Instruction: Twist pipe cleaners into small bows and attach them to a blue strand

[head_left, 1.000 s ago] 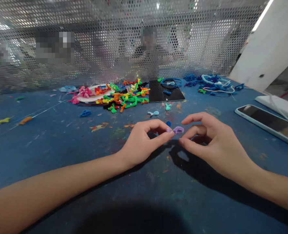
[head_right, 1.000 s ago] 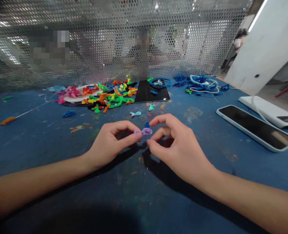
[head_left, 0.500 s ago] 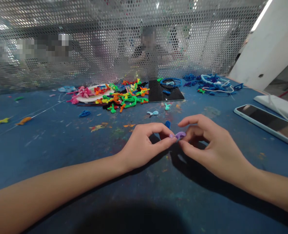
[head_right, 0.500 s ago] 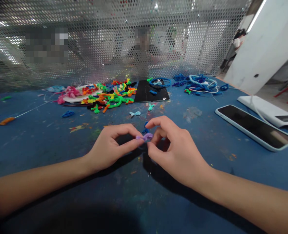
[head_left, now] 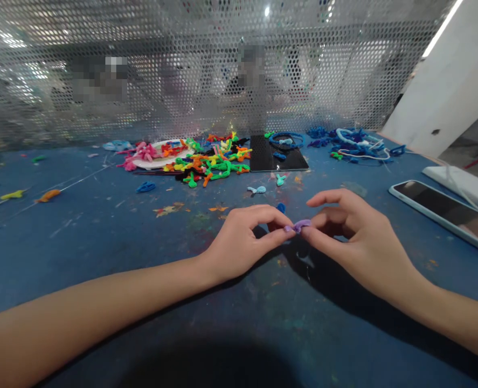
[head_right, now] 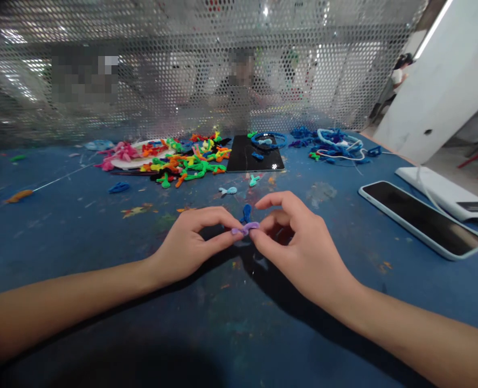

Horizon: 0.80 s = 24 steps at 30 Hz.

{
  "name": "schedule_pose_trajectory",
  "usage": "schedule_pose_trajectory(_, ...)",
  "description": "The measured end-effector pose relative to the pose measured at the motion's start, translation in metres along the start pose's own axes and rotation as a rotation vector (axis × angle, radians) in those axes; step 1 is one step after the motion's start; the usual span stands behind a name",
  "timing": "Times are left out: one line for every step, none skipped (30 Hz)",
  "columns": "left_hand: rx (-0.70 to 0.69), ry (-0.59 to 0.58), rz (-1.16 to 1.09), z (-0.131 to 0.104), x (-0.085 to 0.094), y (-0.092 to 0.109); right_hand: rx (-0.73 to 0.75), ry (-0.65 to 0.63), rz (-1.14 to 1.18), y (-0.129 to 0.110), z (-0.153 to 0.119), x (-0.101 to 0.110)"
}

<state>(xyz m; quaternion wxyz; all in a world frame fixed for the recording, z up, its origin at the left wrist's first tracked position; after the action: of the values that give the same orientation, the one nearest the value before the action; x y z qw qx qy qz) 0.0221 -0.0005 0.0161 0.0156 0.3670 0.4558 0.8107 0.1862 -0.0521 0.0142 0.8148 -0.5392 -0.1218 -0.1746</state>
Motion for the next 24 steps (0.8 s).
schedule_pose_trajectory(-0.003,0.002,0.007,0.0,0.0,-0.001,-0.001,0.003,-0.002,0.0,0.0,0.0)
schedule_pose_trajectory(-0.008,0.006,0.019,-0.001,0.001,-0.001,-0.005,0.002,0.002,0.0,0.0,0.0)
schedule_pose_trajectory(-0.018,0.011,0.039,-0.001,0.002,-0.002,-0.011,-0.001,0.012,0.001,-0.001,0.0)
schedule_pose_trajectory(-0.035,0.017,0.069,-0.001,0.002,-0.003,-0.024,-0.007,0.028,0.001,-0.001,0.0)
schedule_pose_trajectory(-0.063,0.025,0.111,-0.002,0.003,-0.003,-0.039,-0.017,0.049,0.002,-0.001,0.0)
schedule_pose_trajectory(-0.102,0.034,0.167,-0.002,0.004,-0.003,-0.06,-0.027,0.071,0.003,-0.002,-0.001)
schedule_pose_trajectory(-0.154,0.04,0.231,-0.003,0.004,-0.003,-0.085,-0.038,0.093,0.005,-0.002,-0.002)
schedule_pose_trajectory(-0.214,0.048,0.299,-0.003,0.005,-0.002,-0.114,-0.045,0.116,0.006,-0.002,-0.002)
schedule_pose_trajectory(-0.278,0.062,0.374,-0.004,0.005,-0.002,-0.145,-0.05,0.138,0.008,-0.002,-0.003)
schedule_pose_trajectory(-0.348,0.083,0.455,-0.006,0.006,0.0,-0.173,-0.056,0.162,0.01,-0.002,-0.004)
schedule_pose_trajectory(-0.421,0.114,0.536,-0.007,0.006,0.001,-0.199,-0.064,0.186,0.011,-0.002,-0.005)
schedule_pose_trajectory(-0.491,0.149,0.616,-0.009,0.007,0.003,-0.222,-0.073,0.209,0.013,-0.001,-0.005)
schedule_pose_trajectory(-0.559,0.186,0.693,-0.01,0.008,0.005,-0.241,-0.084,0.23,0.014,-0.001,-0.006)
schedule_pose_trajectory(-0.623,0.22,0.764,-0.012,0.008,0.007,-0.259,-0.101,0.251,0.015,-0.001,-0.007)
schedule_pose_trajectory(-0.675,0.244,0.824,-0.013,0.009,0.009,-0.274,-0.12,0.269,0.015,-0.001,-0.008)
schedule_pose_trajectory(-0.708,0.253,0.87,-0.014,0.009,0.012,-0.287,-0.141,0.282,0.015,-0.001,-0.009)
schedule_pose_trajectory(-0.718,0.245,0.901,-0.015,0.009,0.013,-0.292,-0.158,0.29,0.015,-0.001,-0.009)
schedule_pose_trajectory(-0.703,0.221,0.909,-0.015,0.01,0.015,-0.292,-0.171,0.293,0.015,-0.001,-0.01)
schedule_pose_trajectory(-0.66,0.184,0.891,-0.014,0.01,0.015,-0.282,-0.174,0.29,0.014,-0.001,-0.01)
schedule_pose_trajectory(-0.593,0.132,0.846,-0.012,0.01,0.015,-0.266,-0.167,0.281,0.013,-0.001,-0.009)
schedule_pose_trajectory(-0.521,0.084,0.776,-0.011,0.01,0.014,-0.244,-0.15,0.268,0.012,-0.001,-0.008)
schedule_pose_trajectory(-0.448,0.046,0.685,-0.01,0.009,0.013,-0.222,-0.128,0.25,0.01,-0.001,-0.007)
schedule_pose_trajectory(-0.37,0.02,0.576,-0.008,0.009,0.012,-0.2,-0.102,0.228,0.009,0.0,-0.006)
schedule_pose_trajectory(-0.283,-0.002,0.45,-0.007,0.007,0.01,-0.181,-0.072,0.203,0.007,0.0,-0.005)
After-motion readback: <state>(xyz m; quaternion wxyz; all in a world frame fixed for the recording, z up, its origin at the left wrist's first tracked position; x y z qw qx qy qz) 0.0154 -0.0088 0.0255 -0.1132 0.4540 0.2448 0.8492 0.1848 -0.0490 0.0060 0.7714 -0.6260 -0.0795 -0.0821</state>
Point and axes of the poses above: each hand's wrist, its own z-axis towards the middle knuckle, its own x-axis out of the back of the hand, y = z × x, the point moved 3 cm from there along z, towards the middle knuckle, and after that the axes turned 6 degrees about x, right-handed, at the moved point
